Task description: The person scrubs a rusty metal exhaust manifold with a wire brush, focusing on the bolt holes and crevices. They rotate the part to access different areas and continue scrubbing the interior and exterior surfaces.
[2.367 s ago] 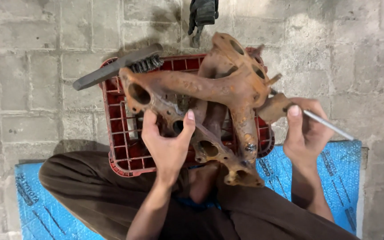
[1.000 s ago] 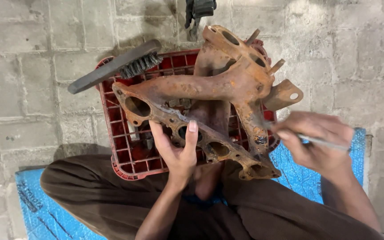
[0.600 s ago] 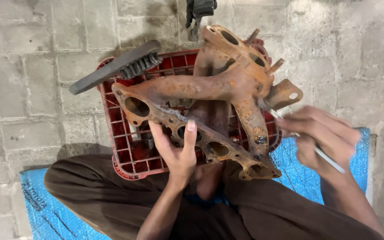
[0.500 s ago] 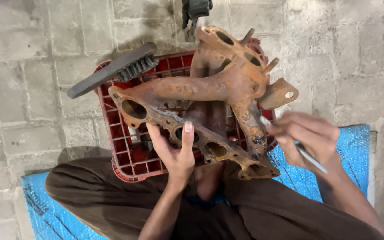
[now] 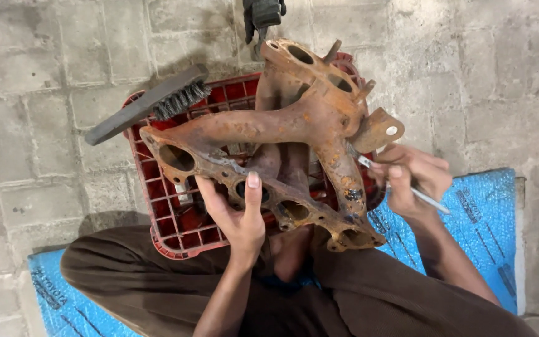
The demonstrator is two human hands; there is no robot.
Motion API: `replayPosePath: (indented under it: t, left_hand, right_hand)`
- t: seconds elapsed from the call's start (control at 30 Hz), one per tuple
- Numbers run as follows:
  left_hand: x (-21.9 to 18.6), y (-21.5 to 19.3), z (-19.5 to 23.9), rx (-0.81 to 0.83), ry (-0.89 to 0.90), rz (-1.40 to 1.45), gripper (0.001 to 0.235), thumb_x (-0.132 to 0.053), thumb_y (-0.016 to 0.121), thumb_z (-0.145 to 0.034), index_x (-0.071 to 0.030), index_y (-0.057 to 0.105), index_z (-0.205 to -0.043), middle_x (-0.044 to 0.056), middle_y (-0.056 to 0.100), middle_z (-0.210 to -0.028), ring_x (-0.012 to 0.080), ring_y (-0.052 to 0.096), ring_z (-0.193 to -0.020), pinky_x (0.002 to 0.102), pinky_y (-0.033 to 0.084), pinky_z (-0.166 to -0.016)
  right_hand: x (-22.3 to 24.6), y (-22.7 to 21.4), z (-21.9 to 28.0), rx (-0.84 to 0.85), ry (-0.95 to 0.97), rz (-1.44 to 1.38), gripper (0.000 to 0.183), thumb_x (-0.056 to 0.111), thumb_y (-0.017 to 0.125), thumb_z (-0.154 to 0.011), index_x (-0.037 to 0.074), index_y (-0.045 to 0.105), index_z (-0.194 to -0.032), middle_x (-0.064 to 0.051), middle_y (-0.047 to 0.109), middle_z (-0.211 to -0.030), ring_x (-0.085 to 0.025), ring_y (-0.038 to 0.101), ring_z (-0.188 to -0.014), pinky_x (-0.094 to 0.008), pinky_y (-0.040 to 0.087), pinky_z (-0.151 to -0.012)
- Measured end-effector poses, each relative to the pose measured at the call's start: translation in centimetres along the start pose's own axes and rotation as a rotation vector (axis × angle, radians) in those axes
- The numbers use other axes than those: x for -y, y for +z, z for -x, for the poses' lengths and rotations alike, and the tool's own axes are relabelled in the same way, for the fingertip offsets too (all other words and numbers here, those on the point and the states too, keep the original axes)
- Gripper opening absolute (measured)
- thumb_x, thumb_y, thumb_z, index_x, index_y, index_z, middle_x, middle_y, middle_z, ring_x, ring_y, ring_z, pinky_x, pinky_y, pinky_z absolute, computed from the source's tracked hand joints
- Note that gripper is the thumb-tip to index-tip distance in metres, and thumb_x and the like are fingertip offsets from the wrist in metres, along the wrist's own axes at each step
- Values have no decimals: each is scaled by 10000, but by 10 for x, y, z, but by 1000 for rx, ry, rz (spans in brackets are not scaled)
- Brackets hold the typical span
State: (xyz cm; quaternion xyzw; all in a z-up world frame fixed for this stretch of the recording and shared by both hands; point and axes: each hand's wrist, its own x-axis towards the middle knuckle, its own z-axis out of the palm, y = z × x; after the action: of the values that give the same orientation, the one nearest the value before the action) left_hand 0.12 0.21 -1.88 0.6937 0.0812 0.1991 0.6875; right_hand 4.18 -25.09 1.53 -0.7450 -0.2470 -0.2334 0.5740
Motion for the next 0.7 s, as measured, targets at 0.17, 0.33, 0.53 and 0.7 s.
replayPosePath:
  t: [0.17,0.33,0.53,0.7]
  left_hand:
    - [0,0,-1,-7,-2,7,884,-95,737,-959,79,175,-1618,236,295,-1640,312,278,-1539,489,220,-1280]
    - [-3,6,-1,-29,1,4,894,-87,739,-972,94,146,-1615,276,245,-1646,347,241,-1553,515,197,-1294]
    - [15,1,11,-42,19,-38,863,-100,714,-1009,60,143,-1636,249,220,-1669,307,219,-1562,486,177,-1303]
    - [28,-2,19,-51,7,-56,935,-73,752,-974,87,101,-1625,266,173,-1659,342,181,-1569,506,125,-1310]
  right_hand:
    - [-27,-18,25,-62,65,-109,467,193,487,-1058,-13,626,-663,-136,588,-534,-130,480,-343,-291,411,-369]
    - [-38,-21,34,-155,222,-201,490,186,513,-1056,-15,588,-615,-182,566,-540,-120,457,-316,-268,370,-329]
    - [-39,-9,23,-251,218,-229,468,134,525,-1040,-64,579,-619,-195,533,-503,-132,459,-293,-257,363,-289]
    - [-49,-17,29,-189,200,-176,502,212,567,-1033,-31,571,-595,-157,534,-474,-142,503,-306,-240,358,-283]
